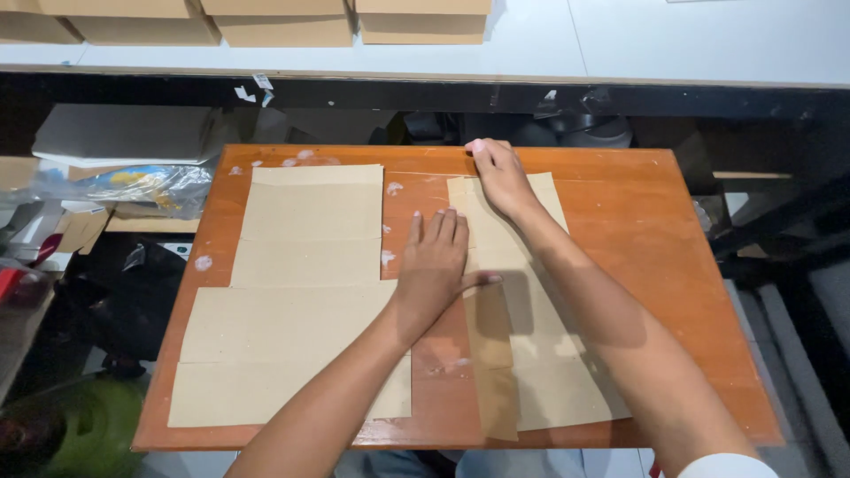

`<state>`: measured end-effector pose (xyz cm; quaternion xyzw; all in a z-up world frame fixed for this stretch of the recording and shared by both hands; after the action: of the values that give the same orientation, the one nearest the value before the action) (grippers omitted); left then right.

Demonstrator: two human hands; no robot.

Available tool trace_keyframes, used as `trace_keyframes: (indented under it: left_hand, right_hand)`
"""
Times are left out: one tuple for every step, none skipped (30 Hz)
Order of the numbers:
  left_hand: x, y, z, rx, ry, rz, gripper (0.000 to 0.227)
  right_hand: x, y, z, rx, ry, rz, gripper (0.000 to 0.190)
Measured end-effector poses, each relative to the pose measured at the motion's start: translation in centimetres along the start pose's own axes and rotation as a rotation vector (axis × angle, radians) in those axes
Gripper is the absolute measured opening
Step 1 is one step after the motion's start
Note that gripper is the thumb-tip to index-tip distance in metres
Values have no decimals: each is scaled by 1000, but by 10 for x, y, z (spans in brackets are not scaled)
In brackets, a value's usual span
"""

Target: The person folds flat cardboard pieces into small boxes on a wooden table. They fold the side flaps up and tuck them in to form the box shape, repeating the process for multiple pieces.

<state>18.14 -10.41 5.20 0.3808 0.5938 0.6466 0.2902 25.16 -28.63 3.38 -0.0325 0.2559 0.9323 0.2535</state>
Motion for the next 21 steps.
trace_keyframes:
  left_hand:
    - [-1,-13,6,-6,-12,2,108]
    - [-1,-2,11,48,-23,-255,103]
    - [3,8,18,104,-34,-511,99]
    - [4,18,19,108,-40,-511,99]
    - [1,19,25,309,-22,-405,93]
    - [-1,19,32,507,1,-297,88]
    - [-1,22,29,510,-1,-298,88]
    - [-1,24,29,542,6,-280,85]
    - [-1,25,28,574,12,-262,82]
    - [-3,25,27,571,11,-259,82]
    - [-7,20,24,515,11,-205,80]
    - [-10,14,21,458,9,-145,78]
    - [-12,14,20,454,6,-135,78]
    - [-13,13,17,403,-4,-129,76]
    - [-12,12,14,353,-15,-123,75]
    - [-14,13,13,351,-23,-127,75]
    - [-14,13,15,363,-20,-135,74]
    - [-12,12,16,377,-14,-138,74]
    - [-14,13,15,379,-18,-136,74]
    - [-15,12,15,377,-13,-142,73]
    - [-15,12,16,375,-9,-148,73]
  right_hand:
    - [21,18,16,-2,-6,-12,35]
    - [40,43,38,127,39,-71,32]
    - [60,66,60,257,84,-129,30]
    - [64,82,42,262,80,-132,30]
    - [69,101,21,333,22,-172,33]
    - [72,119,1,401,-32,-209,40]
    - [78,124,-6,405,-32,-209,40]
    - [84,127,-14,369,-34,-204,40]
    - [89,130,-22,334,-37,-199,40]
    - [91,128,-26,331,-39,-200,40]
    - [92,123,-32,331,-60,-174,42]
    - [97,118,-40,330,-87,-149,46]
    - [94,115,-34,325,-97,-150,46]
    - [95,111,-28,253,-86,-135,47]
    - [96,107,-21,180,-75,-121,49]
    - [96,107,-19,182,-75,-129,49]
    - [96,108,-9,32,22,-167,50]
    - [99,108,0,-118,115,-198,52]
    - [97,109,-1,-116,112,-201,52]
    - [96,107,-3,-140,112,-193,49]
    - [95,105,-5,-164,112,-185,46]
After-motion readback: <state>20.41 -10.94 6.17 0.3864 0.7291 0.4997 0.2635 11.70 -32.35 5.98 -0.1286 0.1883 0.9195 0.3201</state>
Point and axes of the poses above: each hand's wrist, its own x-axis away from the middle knuckle, its own y-axis out of the back of the hand, z = x × y, the point moved 9 cm from there along -x, towards the middle knuckle, and after that the axes turned 8 degrees about -x, right-handed, at the moved point
